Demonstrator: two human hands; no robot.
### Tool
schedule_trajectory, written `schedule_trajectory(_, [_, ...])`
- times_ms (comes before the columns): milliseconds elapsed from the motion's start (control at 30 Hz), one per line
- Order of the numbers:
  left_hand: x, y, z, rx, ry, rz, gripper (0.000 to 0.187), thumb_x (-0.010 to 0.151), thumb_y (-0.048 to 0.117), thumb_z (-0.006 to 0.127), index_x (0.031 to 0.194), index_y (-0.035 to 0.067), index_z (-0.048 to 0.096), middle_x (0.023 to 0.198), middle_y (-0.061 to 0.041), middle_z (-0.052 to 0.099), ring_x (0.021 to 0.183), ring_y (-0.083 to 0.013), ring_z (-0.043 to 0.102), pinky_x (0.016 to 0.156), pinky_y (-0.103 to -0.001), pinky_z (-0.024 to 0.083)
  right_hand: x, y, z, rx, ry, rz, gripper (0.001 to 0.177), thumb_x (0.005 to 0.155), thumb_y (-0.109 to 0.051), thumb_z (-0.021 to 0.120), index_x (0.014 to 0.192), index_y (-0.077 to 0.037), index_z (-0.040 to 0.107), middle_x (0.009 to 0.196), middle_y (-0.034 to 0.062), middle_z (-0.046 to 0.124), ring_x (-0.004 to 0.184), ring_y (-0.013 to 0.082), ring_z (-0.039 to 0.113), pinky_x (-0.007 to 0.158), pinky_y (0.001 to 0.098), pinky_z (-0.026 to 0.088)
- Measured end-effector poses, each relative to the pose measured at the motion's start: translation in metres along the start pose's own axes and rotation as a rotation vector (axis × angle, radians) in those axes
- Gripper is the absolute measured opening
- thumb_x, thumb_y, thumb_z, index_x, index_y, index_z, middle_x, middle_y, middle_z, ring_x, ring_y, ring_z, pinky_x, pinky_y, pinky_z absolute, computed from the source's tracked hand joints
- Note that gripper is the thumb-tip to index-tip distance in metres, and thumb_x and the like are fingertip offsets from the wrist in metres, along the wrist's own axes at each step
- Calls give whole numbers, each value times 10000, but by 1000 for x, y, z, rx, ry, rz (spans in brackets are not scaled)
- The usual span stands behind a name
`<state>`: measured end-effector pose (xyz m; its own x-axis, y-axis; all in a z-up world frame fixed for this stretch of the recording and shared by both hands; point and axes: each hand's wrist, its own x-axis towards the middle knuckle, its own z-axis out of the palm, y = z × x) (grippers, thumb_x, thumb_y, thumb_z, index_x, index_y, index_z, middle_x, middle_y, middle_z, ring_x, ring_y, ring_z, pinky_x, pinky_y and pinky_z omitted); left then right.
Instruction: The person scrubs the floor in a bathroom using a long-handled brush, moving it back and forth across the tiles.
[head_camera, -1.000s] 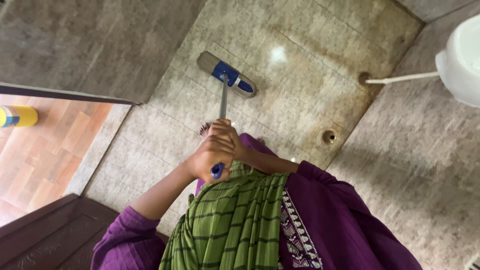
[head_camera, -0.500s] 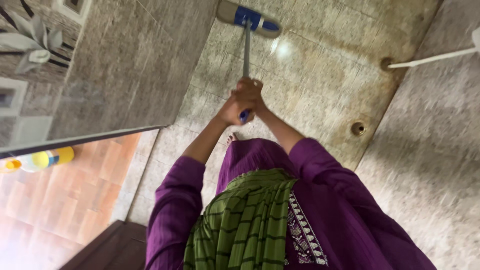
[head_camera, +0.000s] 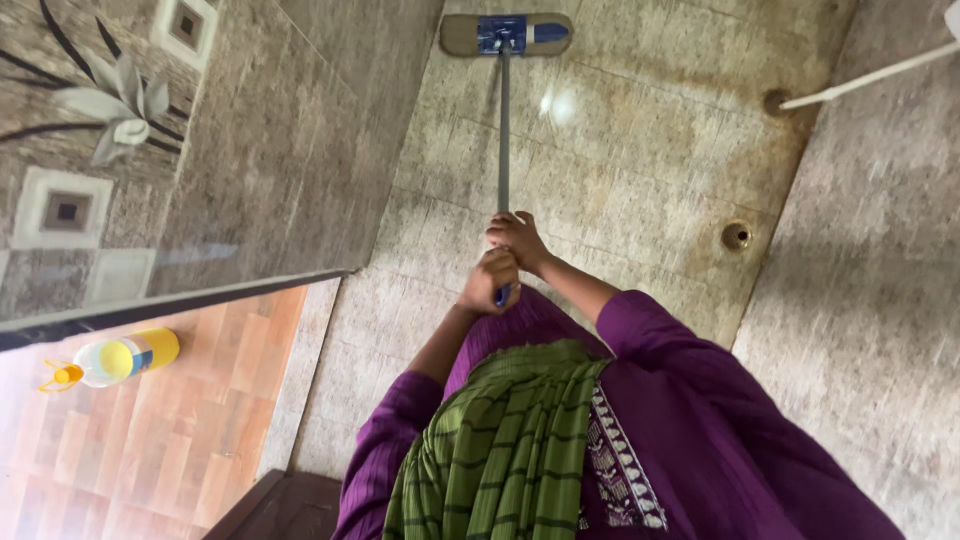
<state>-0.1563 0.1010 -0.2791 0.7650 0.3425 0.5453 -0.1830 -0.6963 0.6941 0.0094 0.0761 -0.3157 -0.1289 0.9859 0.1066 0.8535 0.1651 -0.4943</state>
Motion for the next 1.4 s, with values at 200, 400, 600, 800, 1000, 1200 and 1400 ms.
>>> schedule_trajectory(200, [-4,123,-60,-178,34,-19,179,678,114,703,633,89,531,656,-92,546,685,-283,578,804,-413,523,-35,-91,-31,129,-34,-95,178,858,-218,686,740,-145,574,788,5,588,898,207,604,961,442,410])
schedule_trajectory(400, [-1,232,-124,-334,-48,-85,276,672,101,720,577,78,462,582,-84,469,564,-293,480,628,-404,399,-59,-193,-76,325,-11,-248,291,783,-317,696,674,-125,505,674,53,516,703,261,565,723,432,424])
schedule_trajectory(600, [7,287,-130,-435,-26,-19,266,706,136,705,597,82,469,585,-69,467,566,-285,499,640,-402,415,-90,-229,-97,545,10,-363,338,752,-321,706,696,-95,461,689,64,491,699,275,555,716,419,424])
schedule_trajectory(800, [18,281,-111,-411,74,84,271,725,186,663,572,95,459,586,-66,498,539,-258,477,584,-391,396,-94,-208,-69,573,222,-451,330,838,-263,669,658,-111,440,618,30,448,560,223,486,599,380,405])
schedule_trajectory(1000, [16,227,-98,-356,177,112,291,764,192,663,546,145,476,544,-25,527,479,-188,478,536,-350,403,-67,-156,14,526,434,-401,409,938,-206,613,577,-161,426,520,-32,414,450,155,395,490,336,377])
schedule_trajectory(1200, [19,158,-104,-371,146,47,237,731,161,639,600,99,452,628,-75,507,583,-246,479,589,-391,378,-15,-107,-3,309,343,-396,413,901,-269,715,599,-153,459,556,-3,458,514,171,482,555,364,425])
schedule_trajectory(1400, [30,69,-90,-314,176,-189,148,657,67,626,783,50,550,865,-130,611,828,-320,589,798,-424,483,41,-44,-24,277,214,-242,203,828,-290,742,759,-137,628,737,24,611,775,242,623,816,397,464])
